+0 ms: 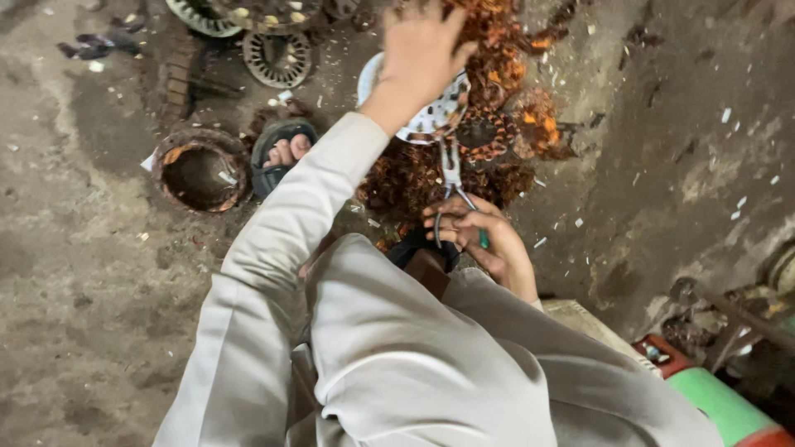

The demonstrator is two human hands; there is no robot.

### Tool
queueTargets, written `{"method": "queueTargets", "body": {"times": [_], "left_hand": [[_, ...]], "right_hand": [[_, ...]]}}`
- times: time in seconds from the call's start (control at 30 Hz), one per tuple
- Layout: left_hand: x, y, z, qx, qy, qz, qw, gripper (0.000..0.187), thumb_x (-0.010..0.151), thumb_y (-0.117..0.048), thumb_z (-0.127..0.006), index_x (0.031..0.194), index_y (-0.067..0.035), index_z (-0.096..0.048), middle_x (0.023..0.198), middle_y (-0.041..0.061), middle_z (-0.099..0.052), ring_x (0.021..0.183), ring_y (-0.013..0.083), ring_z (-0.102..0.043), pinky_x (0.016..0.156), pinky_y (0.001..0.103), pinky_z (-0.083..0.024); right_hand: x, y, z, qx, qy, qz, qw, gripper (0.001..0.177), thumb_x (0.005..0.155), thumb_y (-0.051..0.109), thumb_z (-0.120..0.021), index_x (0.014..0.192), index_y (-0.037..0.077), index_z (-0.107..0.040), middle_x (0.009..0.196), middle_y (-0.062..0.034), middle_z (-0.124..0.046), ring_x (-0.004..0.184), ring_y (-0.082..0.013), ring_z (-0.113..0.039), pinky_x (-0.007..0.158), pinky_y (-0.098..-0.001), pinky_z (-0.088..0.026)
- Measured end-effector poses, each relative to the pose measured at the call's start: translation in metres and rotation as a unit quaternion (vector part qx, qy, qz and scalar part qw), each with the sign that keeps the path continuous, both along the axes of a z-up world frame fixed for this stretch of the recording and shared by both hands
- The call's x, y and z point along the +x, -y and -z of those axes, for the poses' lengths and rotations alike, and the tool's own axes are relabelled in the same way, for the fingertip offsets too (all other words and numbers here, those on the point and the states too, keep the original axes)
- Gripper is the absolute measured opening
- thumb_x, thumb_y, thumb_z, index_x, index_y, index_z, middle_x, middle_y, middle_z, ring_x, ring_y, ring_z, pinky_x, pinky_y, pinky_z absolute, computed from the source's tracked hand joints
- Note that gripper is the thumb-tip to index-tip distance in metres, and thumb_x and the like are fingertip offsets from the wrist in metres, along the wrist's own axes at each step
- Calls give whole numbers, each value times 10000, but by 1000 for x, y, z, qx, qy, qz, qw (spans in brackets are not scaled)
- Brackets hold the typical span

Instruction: The person uses pliers to pull copper wire from a circular metal stator component. The person repeatedly pulls and twists the wire to separate it from the metal frame, accumulating copper shavings on the floor.

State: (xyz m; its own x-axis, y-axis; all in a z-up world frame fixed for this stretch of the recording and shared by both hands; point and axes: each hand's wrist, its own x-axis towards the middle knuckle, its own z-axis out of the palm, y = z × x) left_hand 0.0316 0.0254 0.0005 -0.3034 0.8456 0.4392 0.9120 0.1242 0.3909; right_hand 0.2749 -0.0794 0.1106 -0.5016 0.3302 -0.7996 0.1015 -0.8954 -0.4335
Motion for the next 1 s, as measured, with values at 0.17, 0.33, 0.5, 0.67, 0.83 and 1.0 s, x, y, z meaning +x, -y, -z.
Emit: {"method": "queueTargets", "body": {"times": [0.17, 0.33, 0.5, 0.67, 0.83, 1.0], "left_hand": [[-3, 7, 8, -138, 185, 89, 969, 394, 975, -510, -650, 909, -153, -803, 662, 118, -699, 643, 307, -701, 601, 447, -537], [-3, 11, 10, -104, 207, 52, 971, 382, 965, -481, -641, 855, -159, -815, 611, 131, -687, 606, 327, -691, 573, 465, -530], [-3, 13, 5, -95, 200, 59, 973, 397, 991, -472, -622, 863, -144, -806, 625, 128, -686, 605, 330, -687, 578, 465, -529], [-7, 18, 2, -85, 219, 49, 971, 404, 988, -483, -608, 924, -136, -805, 659, 148, -690, 614, 322, -690, 581, 481, -512], [-7, 24, 0, -63, 230, 46, 970, 396, 996, -474, -598, 916, -142, -798, 745, 147, -706, 696, 336, -699, 634, 489, -516], [-8, 22, -2, -61, 225, 37, 972, 397, 985, -482, -602, 931, -136, -791, 761, 145, -707, 700, 340, -700, 636, 486, -522]], "right_hand": [[-2, 6, 1, -74, -42, 25, 996, 297, 785, 7, -533, 1060, -72, -613, 1213, -346, -648, 1127, -474, -659, 1007, -582, -539], [-11, 12, 5, -80, -69, 48, 993, 304, 785, 51, -547, 1050, -81, -616, 1207, -340, -657, 1131, -477, -665, 1018, -605, -527], [-10, 13, 6, -85, -97, 59, 990, 304, 829, 60, -555, 1092, -78, -622, 1190, -332, -657, 1120, -470, -654, 1010, -612, -525], [-7, 9, 3, -69, -36, 43, 996, 330, 786, 65, -544, 1075, -70, -627, 1158, -319, -666, 1108, -460, -656, 974, -628, -531], [-6, -1, 9, -97, -59, 43, 993, 299, 805, 50, -551, 1077, -62, -604, 1166, -326, -650, 1113, -487, -649, 977, -650, -520], [2, -3, 13, -81, -24, 13, 996, 364, 764, 52, -536, 1096, -69, -625, 1135, -351, -650, 1060, -492, -643, 924, -664, -521]]}}
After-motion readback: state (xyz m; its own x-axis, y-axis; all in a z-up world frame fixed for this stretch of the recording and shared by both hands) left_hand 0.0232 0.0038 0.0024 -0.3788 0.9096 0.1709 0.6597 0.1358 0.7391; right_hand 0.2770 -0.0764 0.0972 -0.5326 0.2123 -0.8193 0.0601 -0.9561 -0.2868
